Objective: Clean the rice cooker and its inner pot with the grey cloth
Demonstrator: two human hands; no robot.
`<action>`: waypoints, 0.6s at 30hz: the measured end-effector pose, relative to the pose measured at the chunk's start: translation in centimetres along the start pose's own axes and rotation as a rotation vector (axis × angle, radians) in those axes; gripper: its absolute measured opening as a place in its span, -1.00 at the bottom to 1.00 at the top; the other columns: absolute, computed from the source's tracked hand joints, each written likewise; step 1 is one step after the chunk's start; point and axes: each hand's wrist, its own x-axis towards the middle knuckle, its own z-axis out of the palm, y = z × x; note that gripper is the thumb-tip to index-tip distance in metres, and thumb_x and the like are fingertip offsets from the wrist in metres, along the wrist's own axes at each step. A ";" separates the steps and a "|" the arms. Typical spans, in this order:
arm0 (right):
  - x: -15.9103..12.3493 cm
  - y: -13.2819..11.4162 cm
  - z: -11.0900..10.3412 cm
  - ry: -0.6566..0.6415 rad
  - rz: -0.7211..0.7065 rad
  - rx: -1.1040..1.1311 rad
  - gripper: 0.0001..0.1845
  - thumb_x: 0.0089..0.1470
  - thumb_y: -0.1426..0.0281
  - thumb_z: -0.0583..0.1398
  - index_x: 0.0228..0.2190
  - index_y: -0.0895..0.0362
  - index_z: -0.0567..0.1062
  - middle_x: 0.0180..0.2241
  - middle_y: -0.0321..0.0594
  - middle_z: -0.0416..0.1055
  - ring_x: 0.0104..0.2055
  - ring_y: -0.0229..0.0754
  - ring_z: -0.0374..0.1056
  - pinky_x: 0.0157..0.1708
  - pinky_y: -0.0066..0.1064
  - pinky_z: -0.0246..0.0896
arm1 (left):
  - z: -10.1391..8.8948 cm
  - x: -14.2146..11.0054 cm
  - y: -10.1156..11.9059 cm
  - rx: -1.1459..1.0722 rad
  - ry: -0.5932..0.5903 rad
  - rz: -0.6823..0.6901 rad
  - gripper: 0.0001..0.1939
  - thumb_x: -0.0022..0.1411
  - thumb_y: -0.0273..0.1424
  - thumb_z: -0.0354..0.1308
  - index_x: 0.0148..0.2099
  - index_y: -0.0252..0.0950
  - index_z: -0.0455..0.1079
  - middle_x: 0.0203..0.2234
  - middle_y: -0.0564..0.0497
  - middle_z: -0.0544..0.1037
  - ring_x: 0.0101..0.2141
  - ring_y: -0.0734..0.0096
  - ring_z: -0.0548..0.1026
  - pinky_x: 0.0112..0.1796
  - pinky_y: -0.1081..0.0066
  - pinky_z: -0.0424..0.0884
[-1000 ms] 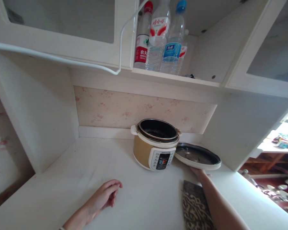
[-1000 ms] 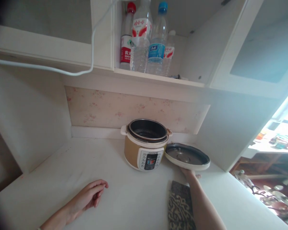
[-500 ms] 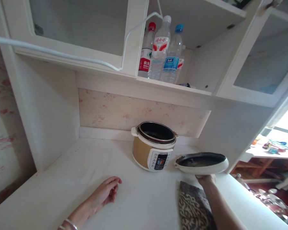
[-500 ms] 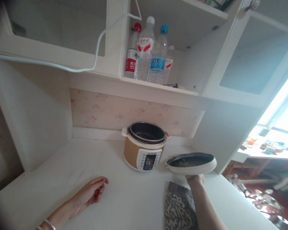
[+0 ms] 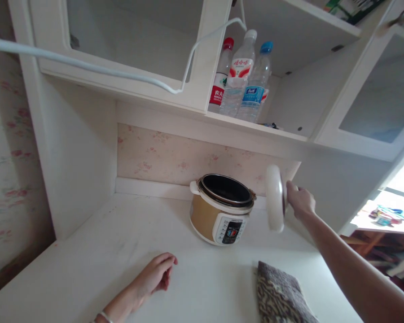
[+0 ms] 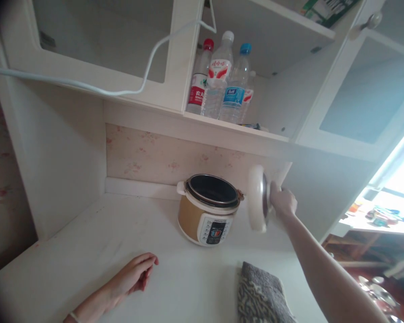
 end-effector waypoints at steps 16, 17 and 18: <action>-2.3 -21.5 1.7 -0.233 -0.555 -0.176 -0.38 0.13 -0.02 -0.02 -0.10 0.21 0.47 -0.08 0.11 0.42 -0.05 0.04 0.35 -0.12 -0.26 0.20 | -1.0 2.3 -2.1 0.109 -0.054 0.070 -0.57 -0.01 0.03 0.11 -0.34 -0.25 0.31 -0.69 0.18 0.24 -0.71 0.59 0.20 -0.66 0.53 0.00; -2.2 -21.8 1.9 -0.240 -0.559 -0.180 -0.40 0.13 -0.01 0.00 -0.11 0.22 0.48 -0.09 0.11 0.43 -0.05 0.04 0.36 -0.12 -0.26 0.20 | -1.1 2.4 -2.1 0.117 -0.059 0.069 -0.58 0.00 0.02 0.11 -0.34 -0.25 0.32 -0.69 0.17 0.25 -0.70 0.59 0.20 -0.66 0.53 0.00; -2.1 -22.1 2.1 -0.249 -0.561 -0.185 -0.41 0.13 0.00 0.01 -0.11 0.22 0.48 -0.08 0.12 0.43 -0.04 0.04 0.35 -0.11 -0.25 0.20 | -1.0 2.2 -2.0 0.114 -0.056 0.066 -0.59 0.01 0.01 0.10 -0.34 -0.25 0.31 -0.69 0.17 0.25 -0.70 0.59 0.20 -0.66 0.53 0.01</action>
